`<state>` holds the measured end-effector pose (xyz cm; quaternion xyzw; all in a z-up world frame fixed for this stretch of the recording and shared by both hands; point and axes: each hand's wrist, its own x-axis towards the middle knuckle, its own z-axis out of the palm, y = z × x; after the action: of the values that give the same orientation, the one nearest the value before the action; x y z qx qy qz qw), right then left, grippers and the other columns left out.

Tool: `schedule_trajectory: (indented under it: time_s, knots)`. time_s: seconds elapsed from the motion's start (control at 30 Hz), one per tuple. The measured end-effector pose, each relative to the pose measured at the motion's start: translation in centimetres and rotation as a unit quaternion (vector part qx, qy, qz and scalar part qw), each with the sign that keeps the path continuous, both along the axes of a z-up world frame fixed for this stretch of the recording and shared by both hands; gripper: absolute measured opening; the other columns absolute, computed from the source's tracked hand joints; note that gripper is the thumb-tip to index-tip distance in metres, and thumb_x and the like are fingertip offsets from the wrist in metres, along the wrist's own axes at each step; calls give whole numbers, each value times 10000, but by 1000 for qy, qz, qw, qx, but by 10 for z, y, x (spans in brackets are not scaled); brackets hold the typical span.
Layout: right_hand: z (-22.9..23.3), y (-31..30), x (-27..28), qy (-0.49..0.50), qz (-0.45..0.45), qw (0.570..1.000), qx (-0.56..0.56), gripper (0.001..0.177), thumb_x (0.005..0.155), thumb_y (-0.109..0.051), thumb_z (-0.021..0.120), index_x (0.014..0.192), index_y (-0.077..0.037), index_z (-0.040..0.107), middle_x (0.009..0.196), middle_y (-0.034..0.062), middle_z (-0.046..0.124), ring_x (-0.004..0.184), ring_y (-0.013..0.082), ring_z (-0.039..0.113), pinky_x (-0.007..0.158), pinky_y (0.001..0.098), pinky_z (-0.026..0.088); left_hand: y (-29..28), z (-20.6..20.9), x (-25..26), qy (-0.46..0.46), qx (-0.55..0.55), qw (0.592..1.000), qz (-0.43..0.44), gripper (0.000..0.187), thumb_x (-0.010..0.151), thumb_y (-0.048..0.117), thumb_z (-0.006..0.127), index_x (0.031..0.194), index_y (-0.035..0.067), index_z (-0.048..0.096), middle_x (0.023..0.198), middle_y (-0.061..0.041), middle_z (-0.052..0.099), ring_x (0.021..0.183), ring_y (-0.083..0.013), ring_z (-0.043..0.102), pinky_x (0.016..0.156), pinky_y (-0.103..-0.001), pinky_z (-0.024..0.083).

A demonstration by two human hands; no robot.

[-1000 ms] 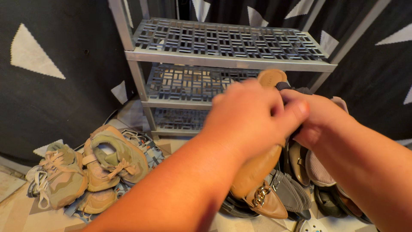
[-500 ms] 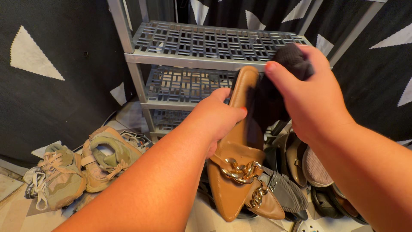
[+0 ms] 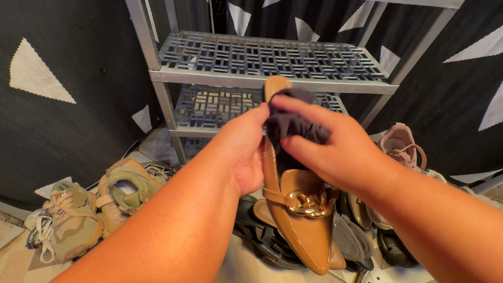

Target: The person wipes the metal shelves of a shoe rack with a dark cloth, then picks up a pair of beige loafers and wipes them with the same cloth. The person handles the shoes one at a time, turning them over to clean different sides.

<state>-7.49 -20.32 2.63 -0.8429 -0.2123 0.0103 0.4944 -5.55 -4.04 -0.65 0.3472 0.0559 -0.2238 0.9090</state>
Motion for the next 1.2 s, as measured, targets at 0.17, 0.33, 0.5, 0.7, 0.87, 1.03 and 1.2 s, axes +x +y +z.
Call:
schedule_trajectory:
  time_s: [0.17,0.33,0.5,0.7,0.87,1.03,1.2]
  knots:
    - [0,0,15,-141,22,990,-1,662,885,-96,707,1510,-101,486,1319,-6,657,1133,52,593,949,225,480,-8,2,-3,-24,16,998,-63,531,1036,487,370,1268,89,633,1207,-123,713,1096,-276,689,948,-464,566]
    - [-5,-4,1,5,31,999,-3,439,863,-114,671,1300,-87,701,1059,16,741,912,67,656,808,250,561,5,15,-1,19,-18,1000,5,583,1008,507,335,1278,76,618,1199,-153,698,1070,-337,689,910,-565,561]
    - [-7,-4,-11,112,-1,992,-61,266,841,-149,702,1072,-51,791,839,28,781,713,90,673,652,279,572,7,27,-2,4,57,996,69,542,995,511,380,1347,147,573,1266,-104,679,1133,-313,671,916,-563,561]
    - [9,-3,-5,213,146,953,-157,320,857,-284,717,1101,-83,773,896,-18,764,816,72,654,739,272,529,-5,29,-8,19,180,979,89,475,986,532,449,1397,301,500,1339,-32,618,1223,-266,609,916,-537,548]
    - [16,-6,-5,144,171,911,-346,356,796,-300,789,1106,-151,696,910,-39,775,841,94,689,788,280,548,-5,21,-8,-7,126,990,64,603,998,545,441,1388,110,591,1355,-122,653,1224,-284,635,952,-485,547]
    - [9,-11,-3,226,50,973,6,313,784,-161,785,1074,-76,704,931,56,767,851,179,710,781,348,575,-1,13,-7,-42,120,992,19,565,973,515,407,1366,150,585,1277,-134,670,1137,-312,664,940,-498,553]
    - [26,-12,2,89,-57,962,252,261,892,-167,699,1129,-66,661,991,45,732,872,184,695,781,355,582,-14,12,-4,-33,109,993,21,493,998,513,430,1375,215,544,1284,-23,677,1158,-233,669,960,-463,552]
